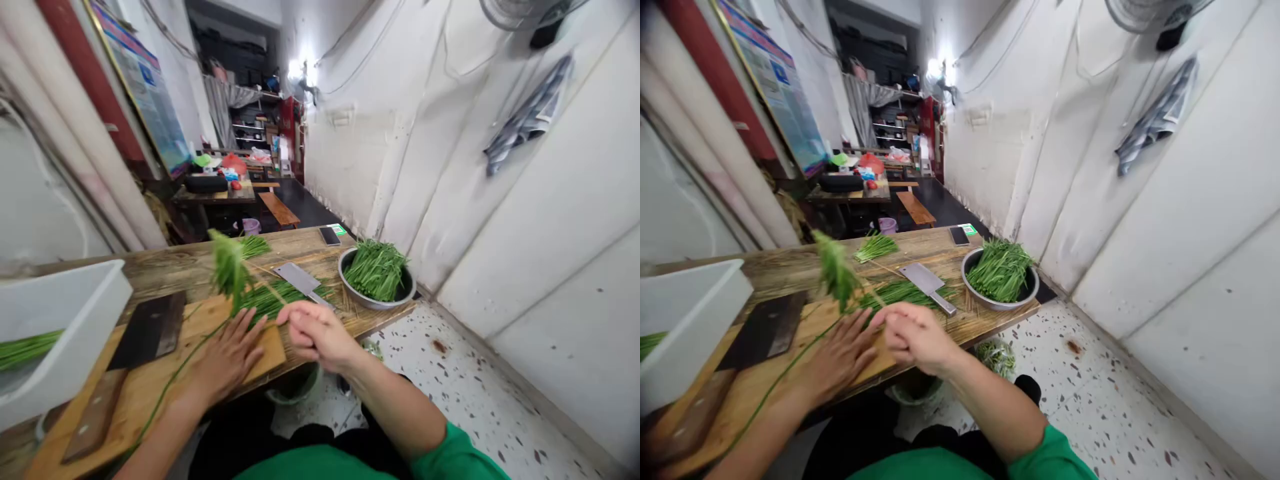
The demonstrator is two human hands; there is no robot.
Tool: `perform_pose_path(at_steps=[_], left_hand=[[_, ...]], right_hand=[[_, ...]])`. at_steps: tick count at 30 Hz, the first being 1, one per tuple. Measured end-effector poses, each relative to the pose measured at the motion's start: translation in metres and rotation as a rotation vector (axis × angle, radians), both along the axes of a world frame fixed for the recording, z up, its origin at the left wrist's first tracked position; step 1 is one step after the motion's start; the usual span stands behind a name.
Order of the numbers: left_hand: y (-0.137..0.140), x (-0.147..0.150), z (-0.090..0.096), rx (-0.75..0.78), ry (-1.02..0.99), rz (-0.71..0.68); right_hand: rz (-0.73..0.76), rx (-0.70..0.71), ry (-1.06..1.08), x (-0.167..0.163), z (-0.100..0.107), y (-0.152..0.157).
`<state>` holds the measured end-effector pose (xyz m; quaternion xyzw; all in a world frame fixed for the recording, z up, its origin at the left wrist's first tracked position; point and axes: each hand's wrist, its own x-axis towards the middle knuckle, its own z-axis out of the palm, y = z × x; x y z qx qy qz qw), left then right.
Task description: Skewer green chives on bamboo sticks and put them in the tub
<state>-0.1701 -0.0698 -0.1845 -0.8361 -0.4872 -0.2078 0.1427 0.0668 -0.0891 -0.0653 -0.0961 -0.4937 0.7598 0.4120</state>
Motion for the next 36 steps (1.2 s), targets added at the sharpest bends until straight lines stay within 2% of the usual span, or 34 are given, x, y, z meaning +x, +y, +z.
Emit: perform_pose_path(at_steps=[2, 4, 9, 11, 14, 18, 20, 22, 24, 31, 36], left_hand=[[0.010, -0.005, -0.004, -0.140, -0.071, 0.003], [0.014, -0.010, -0.003, -0.215, -0.241, 0.035], [0.032, -0.018, 0.016, -0.080, -0.892, 0.425], [0.045, -0.022, 0.025, -0.144, -1.018, 0.447], [0.065, -0.023, 0.037, -0.239, -1.058, 0.391], [0.088, -0.011, 0.052, -0.064, -1.072, 0.345], [0.096, -0.003, 0.057, -0.087, -1.138, 0.227], [0.101, 0.003, 0.060, -0.188, -1.189, 0.057], [0.101, 0.004, 0.061, -0.253, -1.197, -0.028], [0.080, -0.015, 0.051, -0.238, -1.156, 0.085], [0.071, -0.021, 0.046, -0.400, -1.176, 0.041]], right_hand=[[-0.083, -0.001, -0.014, 0.010, 0.002, 0.014], [-0.142, 0.016, -0.061, 0.018, 0.003, 0.037], [-0.174, 0.056, -0.206, 0.021, 0.012, 0.095], [-0.186, 0.074, -0.224, 0.017, 0.018, 0.104], [-0.169, 0.092, -0.221, 0.007, 0.027, 0.107], [-0.107, 0.079, -0.183, -0.010, 0.031, 0.104], [-0.079, 0.065, -0.176, -0.017, 0.029, 0.104], [-0.066, 0.059, -0.169, -0.021, 0.027, 0.105], [-0.073, 0.058, -0.147, -0.020, 0.027, 0.107], [-0.167, 0.005, -0.004, 0.008, 0.037, 0.123], [-0.194, -0.013, -0.010, 0.019, 0.035, 0.129]])
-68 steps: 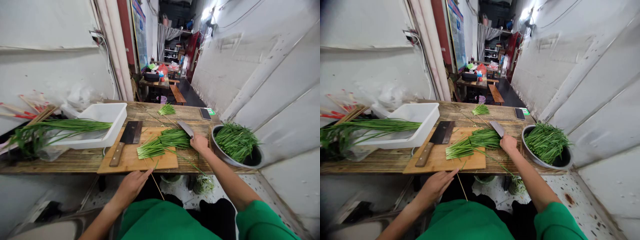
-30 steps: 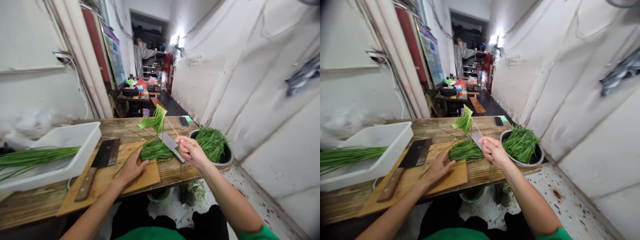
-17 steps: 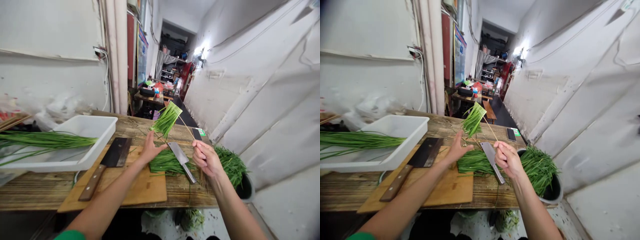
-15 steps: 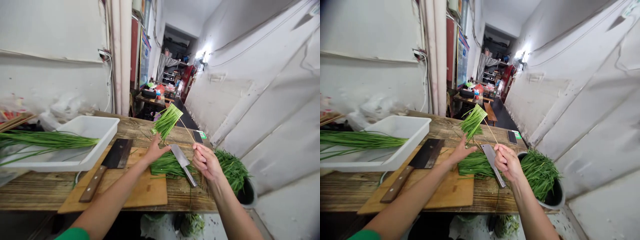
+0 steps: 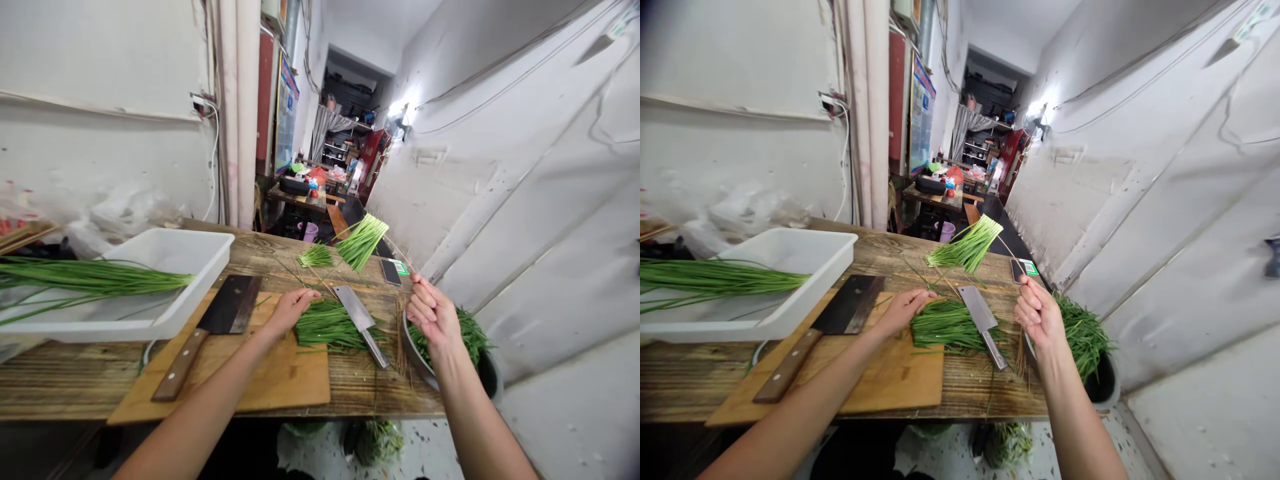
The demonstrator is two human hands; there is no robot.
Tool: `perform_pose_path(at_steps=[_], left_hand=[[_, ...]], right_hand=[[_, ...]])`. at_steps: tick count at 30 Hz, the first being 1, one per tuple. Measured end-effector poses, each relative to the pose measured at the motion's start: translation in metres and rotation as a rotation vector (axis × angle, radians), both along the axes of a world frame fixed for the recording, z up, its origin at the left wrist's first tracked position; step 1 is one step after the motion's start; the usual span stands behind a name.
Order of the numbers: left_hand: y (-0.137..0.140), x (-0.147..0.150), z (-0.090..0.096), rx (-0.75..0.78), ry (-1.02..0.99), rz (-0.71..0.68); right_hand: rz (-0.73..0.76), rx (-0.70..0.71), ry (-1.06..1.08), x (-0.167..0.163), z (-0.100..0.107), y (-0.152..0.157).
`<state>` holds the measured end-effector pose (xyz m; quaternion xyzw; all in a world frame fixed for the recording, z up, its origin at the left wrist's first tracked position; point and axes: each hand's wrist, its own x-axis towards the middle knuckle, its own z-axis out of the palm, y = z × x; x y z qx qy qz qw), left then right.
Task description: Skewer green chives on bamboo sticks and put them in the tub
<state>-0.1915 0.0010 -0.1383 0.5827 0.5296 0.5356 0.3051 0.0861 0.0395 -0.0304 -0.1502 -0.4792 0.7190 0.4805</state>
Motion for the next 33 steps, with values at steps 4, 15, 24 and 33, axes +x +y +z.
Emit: perform_pose_path(at_steps=[4, 15, 24, 33], left_hand=[[-0.004, 0.002, 0.005, -0.056, -0.085, -0.117], [0.030, 0.036, 0.029, 0.154, -0.094, 0.006], [0.026, 0.061, 0.048, 0.277, -0.127, 0.042], [0.006, 0.083, 0.063, 0.185, -0.400, -0.105]], right_hand=[[0.017, 0.024, -0.095, 0.000, -0.004, -0.007], [0.083, 0.065, -0.149, 0.005, 0.005, -0.039], [0.030, 0.055, -0.137, 0.021, 0.009, -0.055], [-0.025, 0.066, -0.107, 0.041, 0.012, -0.057]])
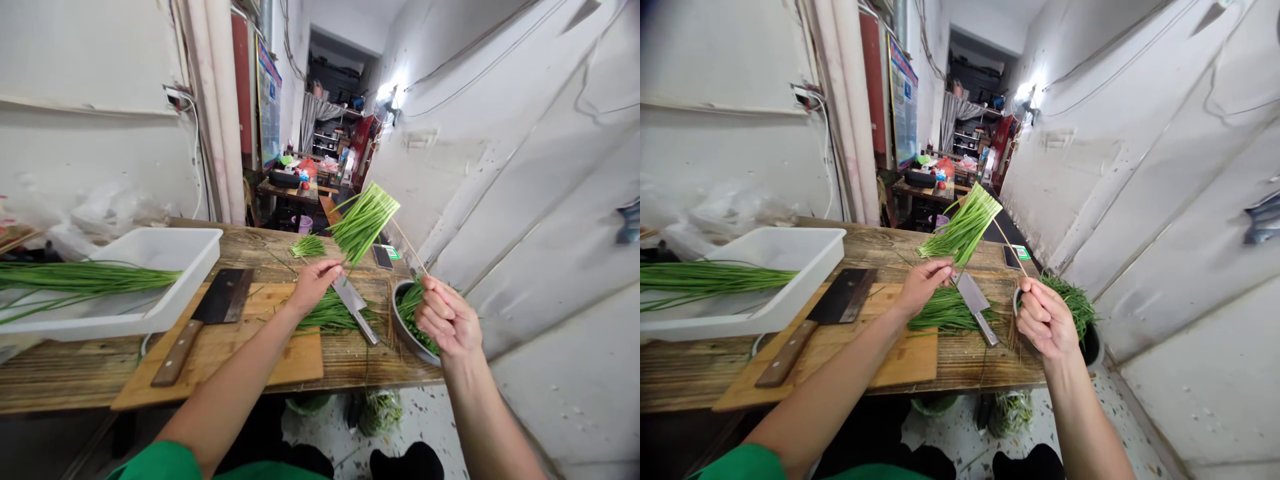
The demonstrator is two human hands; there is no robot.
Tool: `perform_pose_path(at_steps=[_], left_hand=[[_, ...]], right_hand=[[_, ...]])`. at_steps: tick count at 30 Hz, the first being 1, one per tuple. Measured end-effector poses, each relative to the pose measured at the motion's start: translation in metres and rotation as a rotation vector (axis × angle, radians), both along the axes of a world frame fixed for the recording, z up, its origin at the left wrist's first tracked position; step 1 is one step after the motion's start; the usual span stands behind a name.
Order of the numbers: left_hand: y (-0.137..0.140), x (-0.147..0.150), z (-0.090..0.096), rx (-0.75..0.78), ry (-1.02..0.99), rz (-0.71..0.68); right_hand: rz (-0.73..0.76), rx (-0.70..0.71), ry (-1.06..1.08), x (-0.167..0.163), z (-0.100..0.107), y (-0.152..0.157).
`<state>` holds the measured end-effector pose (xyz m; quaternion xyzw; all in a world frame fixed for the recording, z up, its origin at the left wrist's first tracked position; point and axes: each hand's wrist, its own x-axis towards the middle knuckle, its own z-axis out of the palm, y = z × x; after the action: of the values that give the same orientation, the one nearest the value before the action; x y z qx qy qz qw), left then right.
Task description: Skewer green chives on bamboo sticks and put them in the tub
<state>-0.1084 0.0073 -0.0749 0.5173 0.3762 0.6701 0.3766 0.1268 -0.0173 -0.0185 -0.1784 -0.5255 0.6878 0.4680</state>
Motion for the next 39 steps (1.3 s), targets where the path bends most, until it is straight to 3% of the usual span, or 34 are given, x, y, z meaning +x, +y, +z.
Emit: perform_pose_path(at_steps=[9, 22, 26, 29, 33, 36, 39], left_hand=[[-0.003, 0.009, 0.011, -0.085, -0.065, -0.090], [0.001, 0.010, 0.005, -0.042, 0.036, 0.048], [0.004, 0.007, -0.001, -0.042, 0.120, 0.187], [0.003, 0.000, -0.007, -0.004, 0.289, 0.218], [-0.003, -0.016, -0.018, 0.046, 0.768, 0.272], [-0.014, -0.033, -0.035, 0.075, 1.029, 0.381], [-0.035, -0.055, -0.062, 0.103, 1.173, 0.416]], right_hand=[[-0.003, -0.015, 0.007, 0.005, 0.000, -0.008], [0.080, -0.048, 0.103, 0.010, -0.011, -0.006], [0.110, -0.059, 0.115, 0.009, -0.019, -0.005], [0.107, -0.055, 0.105, 0.007, -0.021, -0.006], [0.044, -0.014, 0.041, -0.006, -0.021, 0.005], [-0.001, 0.018, -0.039, -0.030, -0.028, 0.036], [-0.126, 0.093, -0.228, -0.062, -0.046, 0.087]])
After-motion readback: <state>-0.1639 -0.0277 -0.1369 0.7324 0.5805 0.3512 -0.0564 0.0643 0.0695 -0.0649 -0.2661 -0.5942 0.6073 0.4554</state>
